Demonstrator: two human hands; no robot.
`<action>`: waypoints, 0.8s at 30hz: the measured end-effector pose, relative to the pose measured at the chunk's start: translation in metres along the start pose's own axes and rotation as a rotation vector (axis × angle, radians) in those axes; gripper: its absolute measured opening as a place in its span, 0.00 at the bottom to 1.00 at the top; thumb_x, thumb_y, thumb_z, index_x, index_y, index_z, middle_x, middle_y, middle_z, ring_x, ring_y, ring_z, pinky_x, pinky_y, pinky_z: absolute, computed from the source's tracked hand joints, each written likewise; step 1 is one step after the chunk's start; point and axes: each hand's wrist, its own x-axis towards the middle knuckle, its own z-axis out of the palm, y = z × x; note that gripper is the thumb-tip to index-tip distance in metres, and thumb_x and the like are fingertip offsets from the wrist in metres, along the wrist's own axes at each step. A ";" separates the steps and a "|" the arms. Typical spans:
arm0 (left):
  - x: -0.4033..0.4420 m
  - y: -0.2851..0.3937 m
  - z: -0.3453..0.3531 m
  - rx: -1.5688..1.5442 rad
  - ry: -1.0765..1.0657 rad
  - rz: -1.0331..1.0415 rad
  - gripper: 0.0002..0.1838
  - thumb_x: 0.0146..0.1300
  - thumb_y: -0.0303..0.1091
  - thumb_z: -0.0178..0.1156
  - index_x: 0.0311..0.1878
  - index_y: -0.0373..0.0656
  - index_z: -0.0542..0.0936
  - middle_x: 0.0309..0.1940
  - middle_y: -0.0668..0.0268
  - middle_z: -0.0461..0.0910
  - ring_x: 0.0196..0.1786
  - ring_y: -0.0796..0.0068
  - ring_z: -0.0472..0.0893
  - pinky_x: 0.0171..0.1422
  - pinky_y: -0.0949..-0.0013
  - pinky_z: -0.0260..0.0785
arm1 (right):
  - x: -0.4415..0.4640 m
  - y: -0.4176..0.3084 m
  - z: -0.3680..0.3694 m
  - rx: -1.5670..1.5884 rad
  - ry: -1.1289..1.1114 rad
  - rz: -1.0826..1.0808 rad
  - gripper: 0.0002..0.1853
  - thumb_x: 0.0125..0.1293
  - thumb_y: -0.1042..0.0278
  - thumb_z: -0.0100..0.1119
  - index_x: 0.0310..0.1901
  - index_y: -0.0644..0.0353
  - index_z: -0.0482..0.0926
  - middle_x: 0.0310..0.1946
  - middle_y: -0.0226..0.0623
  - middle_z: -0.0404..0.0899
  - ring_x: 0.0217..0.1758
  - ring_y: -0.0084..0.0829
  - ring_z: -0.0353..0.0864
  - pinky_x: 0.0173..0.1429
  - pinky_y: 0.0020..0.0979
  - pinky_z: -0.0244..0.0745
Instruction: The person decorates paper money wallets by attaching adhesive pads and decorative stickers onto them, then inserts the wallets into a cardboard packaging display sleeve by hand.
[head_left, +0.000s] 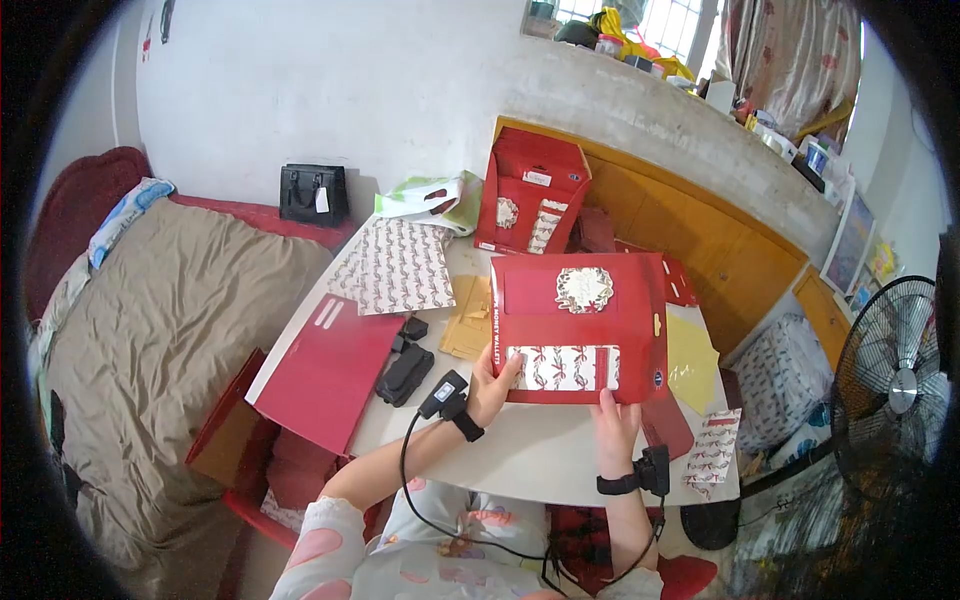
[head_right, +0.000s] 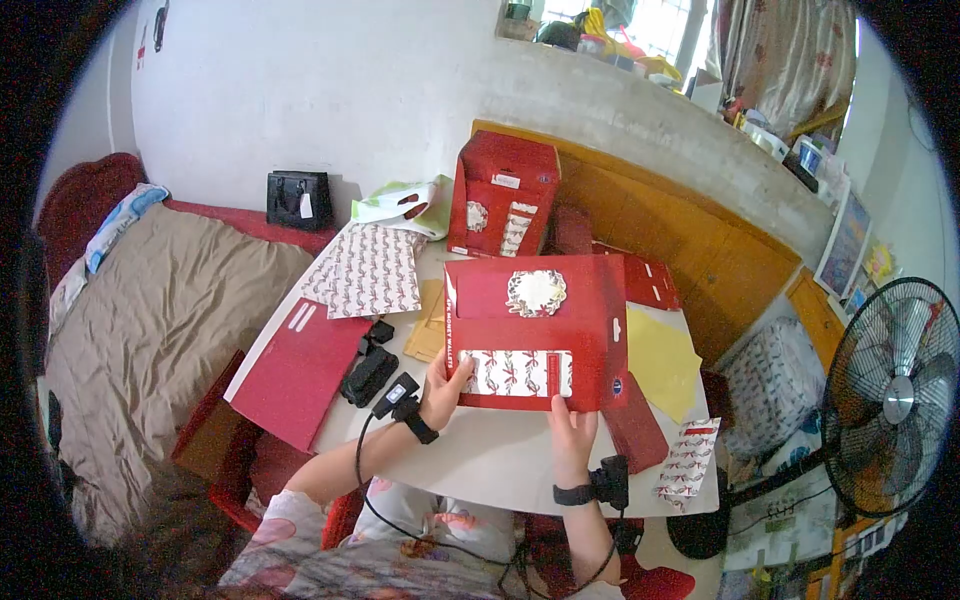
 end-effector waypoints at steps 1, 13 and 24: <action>-0.001 0.000 0.001 -0.009 -0.027 -0.013 0.19 0.61 0.31 0.52 0.53 0.35 0.64 0.42 0.66 0.74 0.42 0.83 0.72 0.48 0.76 0.66 | 0.003 0.003 0.002 0.082 0.022 -0.023 0.21 0.60 0.76 0.50 0.56 0.57 0.60 0.55 0.32 0.64 0.57 0.30 0.65 0.58 0.36 0.63; 0.018 -0.009 -0.018 0.294 -0.188 -0.083 0.28 0.60 0.39 0.54 0.59 0.37 0.57 0.55 0.56 0.66 0.57 0.68 0.66 0.61 0.66 0.57 | 0.028 -0.027 -0.036 -0.063 0.193 -0.256 0.20 0.61 0.70 0.51 0.54 0.63 0.63 0.51 0.35 0.68 0.52 0.28 0.69 0.56 0.30 0.62; 0.007 0.028 -0.013 0.437 -0.330 0.388 0.29 0.59 0.19 0.43 0.63 0.37 0.47 0.58 0.53 0.57 0.61 0.66 0.61 0.64 0.67 0.50 | 0.018 -0.008 -0.027 -0.318 -0.073 -0.352 0.21 0.58 0.75 0.54 0.54 0.63 0.63 0.49 0.34 0.69 0.49 0.25 0.69 0.54 0.28 0.63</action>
